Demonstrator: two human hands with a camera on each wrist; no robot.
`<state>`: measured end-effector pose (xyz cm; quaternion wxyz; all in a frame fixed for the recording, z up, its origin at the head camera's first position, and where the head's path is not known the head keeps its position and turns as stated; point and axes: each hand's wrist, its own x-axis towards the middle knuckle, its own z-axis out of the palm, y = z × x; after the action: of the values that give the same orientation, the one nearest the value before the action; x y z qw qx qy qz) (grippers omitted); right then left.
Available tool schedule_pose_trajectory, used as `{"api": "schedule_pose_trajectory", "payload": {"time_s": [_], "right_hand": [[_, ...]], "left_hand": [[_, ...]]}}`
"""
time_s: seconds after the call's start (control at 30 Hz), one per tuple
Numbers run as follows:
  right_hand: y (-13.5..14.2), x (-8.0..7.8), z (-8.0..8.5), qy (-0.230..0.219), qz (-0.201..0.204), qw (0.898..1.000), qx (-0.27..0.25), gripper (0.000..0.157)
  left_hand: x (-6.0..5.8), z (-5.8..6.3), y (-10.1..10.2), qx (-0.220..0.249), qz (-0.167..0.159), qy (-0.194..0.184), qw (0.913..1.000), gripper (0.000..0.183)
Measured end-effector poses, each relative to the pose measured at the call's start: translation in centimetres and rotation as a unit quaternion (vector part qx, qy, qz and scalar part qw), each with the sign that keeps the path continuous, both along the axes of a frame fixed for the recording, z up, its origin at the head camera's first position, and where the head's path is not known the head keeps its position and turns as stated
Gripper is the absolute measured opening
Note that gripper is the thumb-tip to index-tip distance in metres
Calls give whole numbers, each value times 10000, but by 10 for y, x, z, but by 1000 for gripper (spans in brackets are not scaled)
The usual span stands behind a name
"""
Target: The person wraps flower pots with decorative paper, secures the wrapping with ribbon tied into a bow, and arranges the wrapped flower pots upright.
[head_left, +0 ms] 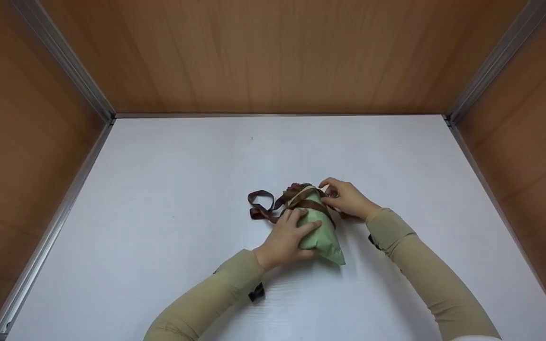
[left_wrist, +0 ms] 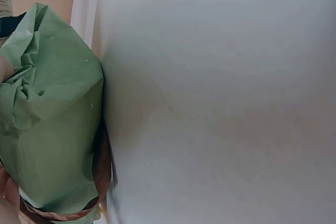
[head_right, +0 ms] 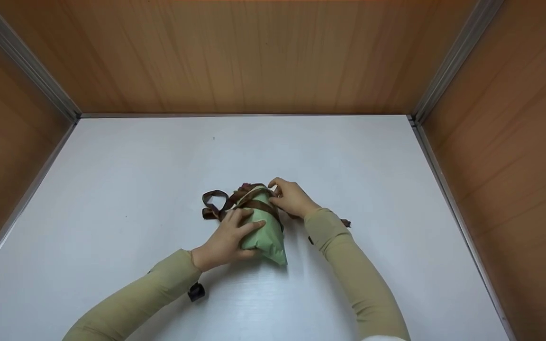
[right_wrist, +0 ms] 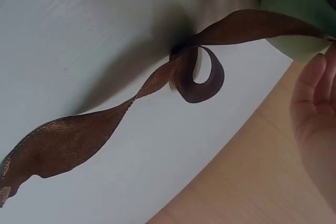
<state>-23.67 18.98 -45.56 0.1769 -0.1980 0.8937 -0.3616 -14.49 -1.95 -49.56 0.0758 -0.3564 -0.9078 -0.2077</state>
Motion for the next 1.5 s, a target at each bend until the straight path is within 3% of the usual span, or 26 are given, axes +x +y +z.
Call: {"api": "schedule_pose_trajectory", "payload": {"time_s": [0.17, 0.33, 0.5, 0.67, 0.9, 1.03, 1.13, 1.3, 1.5], "right_hand": [[7, 1, 8, -314, -21, 9991, -279, 15], [16, 4, 20, -661, 466, 9946, -644, 15], [18, 11, 25, -912, 867, 9912, -412, 18], [16, 16, 22, -1182, 907, 9887, -175, 19], [10, 20, 13, -525, 698, 9962, -72, 11], [9, 20, 12, -269, 537, 9982, 69, 29], [9, 20, 12, -384, 413, 9981, 253, 39], [8, 19, 15, -600, 462, 9962, 431, 23], [5, 17, 18, -645, 829, 9937, 388, 9]], "left_hand": [[0, 0, 0, 32, -48, 79, 10000, 63], [0, -1, 0, 64, -38, 153, 9999, 63], [0, -1, 0, 62, -36, 160, 9998, 63], [1, 0, 0, 25, 8, 55, 10000, 63], [2, 0, 0, 45, -34, -12, 10000, 64], [3, 0, 0, 61, -35, 15, 10000, 65], [2, 0, 0, 63, -34, 9, 10000, 66], [1, -2, 0, 102, -23, 64, 9999, 65], [1, -2, 0, 140, -51, 127, 9998, 64]]}}
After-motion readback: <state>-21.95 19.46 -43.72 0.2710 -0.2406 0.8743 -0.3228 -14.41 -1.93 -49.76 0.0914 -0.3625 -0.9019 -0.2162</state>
